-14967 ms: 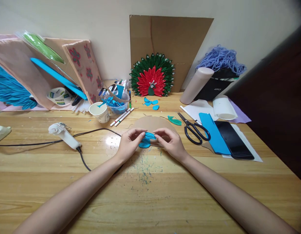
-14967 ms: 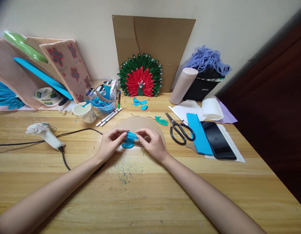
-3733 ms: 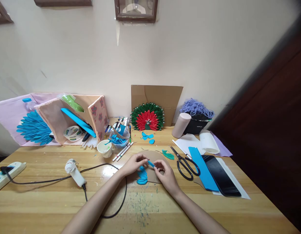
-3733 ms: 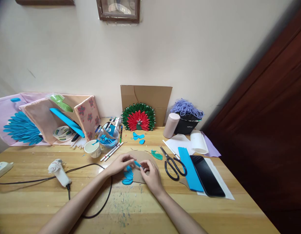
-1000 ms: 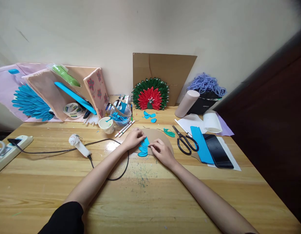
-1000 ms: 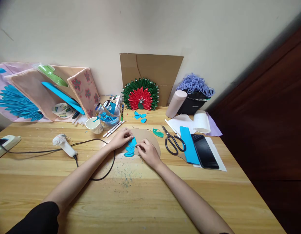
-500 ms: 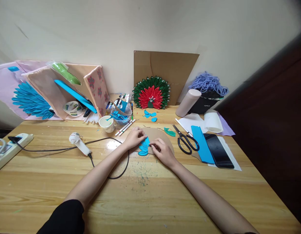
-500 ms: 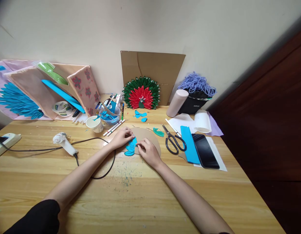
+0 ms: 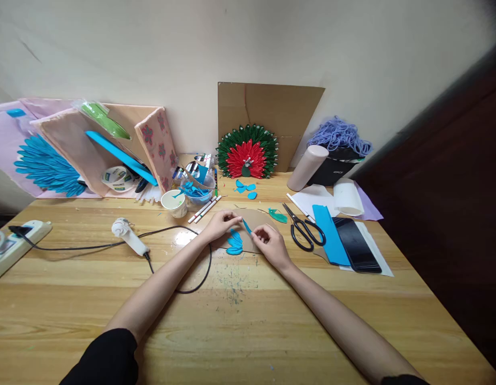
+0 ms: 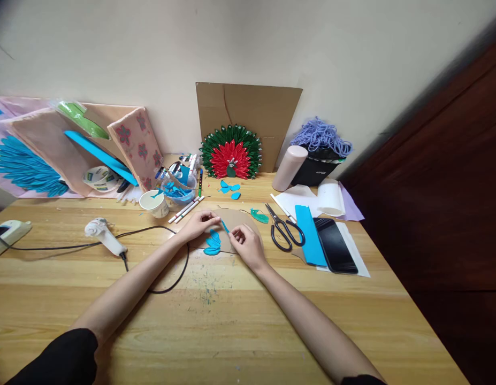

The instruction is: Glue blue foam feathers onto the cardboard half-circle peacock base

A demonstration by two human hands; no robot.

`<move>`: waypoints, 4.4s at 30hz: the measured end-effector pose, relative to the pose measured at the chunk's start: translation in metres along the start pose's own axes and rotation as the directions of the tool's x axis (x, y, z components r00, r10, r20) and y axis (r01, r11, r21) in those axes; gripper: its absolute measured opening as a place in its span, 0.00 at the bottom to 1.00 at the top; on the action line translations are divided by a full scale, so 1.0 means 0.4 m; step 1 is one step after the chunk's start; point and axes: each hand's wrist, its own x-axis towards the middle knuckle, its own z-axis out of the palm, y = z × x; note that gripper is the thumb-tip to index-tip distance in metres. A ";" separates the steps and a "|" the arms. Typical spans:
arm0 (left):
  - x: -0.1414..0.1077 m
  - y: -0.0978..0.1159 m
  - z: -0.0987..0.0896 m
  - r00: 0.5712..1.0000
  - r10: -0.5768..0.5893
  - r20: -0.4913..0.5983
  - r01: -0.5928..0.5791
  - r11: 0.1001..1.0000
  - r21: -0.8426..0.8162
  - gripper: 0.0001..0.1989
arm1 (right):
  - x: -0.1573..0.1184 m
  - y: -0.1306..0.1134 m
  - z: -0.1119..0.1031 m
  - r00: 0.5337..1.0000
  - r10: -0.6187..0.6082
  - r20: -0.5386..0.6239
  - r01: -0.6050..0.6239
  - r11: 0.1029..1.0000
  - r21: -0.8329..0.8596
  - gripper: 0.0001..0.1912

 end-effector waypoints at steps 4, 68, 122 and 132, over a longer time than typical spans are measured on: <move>-0.012 0.019 0.002 0.993 -0.084 0.079 0.084 0.996 -0.001 0.27 | -0.007 -0.007 -0.007 0.980 -0.187 -0.073 0.170 0.966 -0.195 0.05; 0.066 0.044 -0.030 0.911 -0.047 0.409 -0.123 0.917 0.378 0.10 | 0.006 -0.001 -0.007 0.983 -0.147 0.108 0.149 0.989 -0.012 0.07; 0.054 0.040 -0.073 0.857 -0.128 0.499 -0.099 0.909 0.404 0.08 | 0.003 0.001 -0.001 0.955 -0.223 0.198 0.251 0.959 -0.130 0.10; 0.060 0.017 -0.069 0.848 -0.100 0.520 -0.138 0.906 0.400 0.09 | 0.003 -0.002 -0.002 0.955 -0.225 0.191 0.250 0.961 -0.119 0.11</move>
